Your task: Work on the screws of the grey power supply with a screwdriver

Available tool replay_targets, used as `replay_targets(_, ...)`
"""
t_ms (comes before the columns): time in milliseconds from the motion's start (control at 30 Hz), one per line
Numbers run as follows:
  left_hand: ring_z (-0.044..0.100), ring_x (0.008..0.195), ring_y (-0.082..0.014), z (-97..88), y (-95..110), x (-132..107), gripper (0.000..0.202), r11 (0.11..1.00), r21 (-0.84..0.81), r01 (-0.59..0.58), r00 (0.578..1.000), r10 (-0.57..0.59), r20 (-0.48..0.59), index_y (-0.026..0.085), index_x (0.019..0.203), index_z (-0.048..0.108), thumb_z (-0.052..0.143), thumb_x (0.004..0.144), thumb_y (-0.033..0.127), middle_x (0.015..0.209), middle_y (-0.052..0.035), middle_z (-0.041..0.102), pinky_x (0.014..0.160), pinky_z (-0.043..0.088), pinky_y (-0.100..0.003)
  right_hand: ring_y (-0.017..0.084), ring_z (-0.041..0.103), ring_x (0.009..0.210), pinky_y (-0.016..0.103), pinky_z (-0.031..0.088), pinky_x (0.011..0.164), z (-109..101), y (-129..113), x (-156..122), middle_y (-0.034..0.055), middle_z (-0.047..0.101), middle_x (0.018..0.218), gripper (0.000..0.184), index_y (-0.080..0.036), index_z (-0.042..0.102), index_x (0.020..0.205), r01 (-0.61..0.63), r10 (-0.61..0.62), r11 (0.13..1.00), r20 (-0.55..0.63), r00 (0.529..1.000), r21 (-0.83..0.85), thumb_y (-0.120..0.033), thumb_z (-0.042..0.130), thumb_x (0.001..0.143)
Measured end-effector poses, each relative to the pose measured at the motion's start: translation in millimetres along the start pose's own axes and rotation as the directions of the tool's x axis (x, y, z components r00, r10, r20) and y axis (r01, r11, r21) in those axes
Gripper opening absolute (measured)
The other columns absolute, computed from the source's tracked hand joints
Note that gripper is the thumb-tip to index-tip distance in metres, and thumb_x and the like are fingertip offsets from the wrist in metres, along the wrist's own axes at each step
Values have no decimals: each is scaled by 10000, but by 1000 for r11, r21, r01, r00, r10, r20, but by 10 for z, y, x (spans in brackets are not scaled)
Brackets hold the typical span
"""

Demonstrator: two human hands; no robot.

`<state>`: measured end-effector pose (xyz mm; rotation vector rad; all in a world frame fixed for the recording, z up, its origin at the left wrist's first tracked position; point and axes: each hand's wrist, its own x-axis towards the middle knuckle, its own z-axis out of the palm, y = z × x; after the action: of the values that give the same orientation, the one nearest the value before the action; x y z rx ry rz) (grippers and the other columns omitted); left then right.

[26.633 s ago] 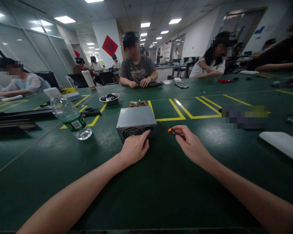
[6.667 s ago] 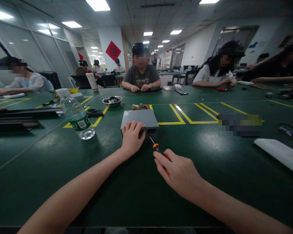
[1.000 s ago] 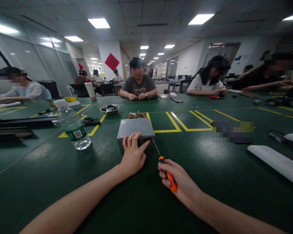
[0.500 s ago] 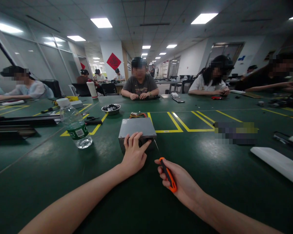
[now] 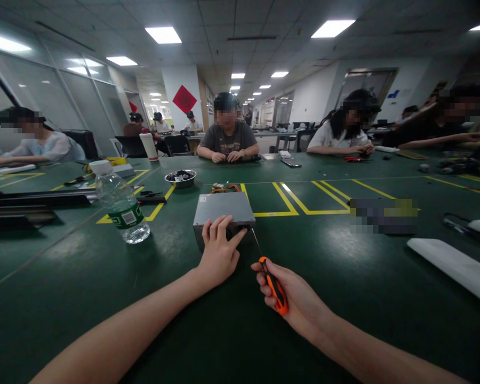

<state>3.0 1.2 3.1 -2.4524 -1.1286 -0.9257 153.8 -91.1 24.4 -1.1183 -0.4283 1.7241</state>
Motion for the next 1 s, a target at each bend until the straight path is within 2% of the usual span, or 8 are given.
replay_targets(133,255,1255,-311,3,-1,1,471,1000,-7,-1,1000,1,1,277,1158,561,521,717,117,1318,-107,315,1035,145,-538,23,407,439,122,253,346,-23,0,28,0,522,656,87,-134,550,759,52,-52,999,-23,998,8,-205,547,810)
replay_targets(200,259,1253,-312,2,-3,1,470,1000,-12,-2,1000,2,-1,276,1154,566,522,715,114,1320,-104,324,1035,146,-537,19,399,435,118,241,344,-27,3,35,-4,520,652,90,-137,528,717,77,-77,997,-29,997,1,-172,562,793)
replay_targets(433,261,1249,-313,11,-8,-4,469,1000,-5,-4,1000,4,-11,276,1158,563,526,717,119,1312,-109,324,1030,153,-542,40,454,495,139,363,417,-30,16,25,7,521,671,187,-122,586,820,29,-29,1000,-9,1000,0,-278,488,858)
replay_targets(533,263,1246,-316,16,-14,-5,475,1000,2,-18,1000,18,-11,276,1159,562,528,713,115,1312,-111,325,1023,163,-540,36,433,475,132,326,384,-43,13,32,5,516,663,185,-122,587,843,27,-27,999,-3,1000,23,-275,486,858)
replay_targets(667,276,1237,-314,16,-20,-5,473,1000,3,-19,1000,19,-8,274,1156,566,527,712,115,1307,-113,342,1022,167,-528,12,377,431,115,245,341,-61,8,46,-7,510,654,113,-129,546,733,81,-81,996,-10,997,23,-215,561,804)
replay_targets(767,275,1242,-309,9,-18,-3,472,1000,3,-18,1000,18,-2,275,1161,562,519,718,115,1311,-113,341,1020,171,-524,11,379,434,111,256,346,-59,9,46,-7,505,648,130,-128,542,715,81,-81,996,0,997,34,-215,556,810)
replay_targets(1000,265,1246,-311,-10,-11,1,468,1000,4,-17,1000,17,3,276,1155,562,518,718,114,1319,-111,326,1018,172,-529,34,420,467,120,312,373,-30,5,39,7,498,636,229,-108,584,804,4,-4,999,0,1000,46,-276,447,879)
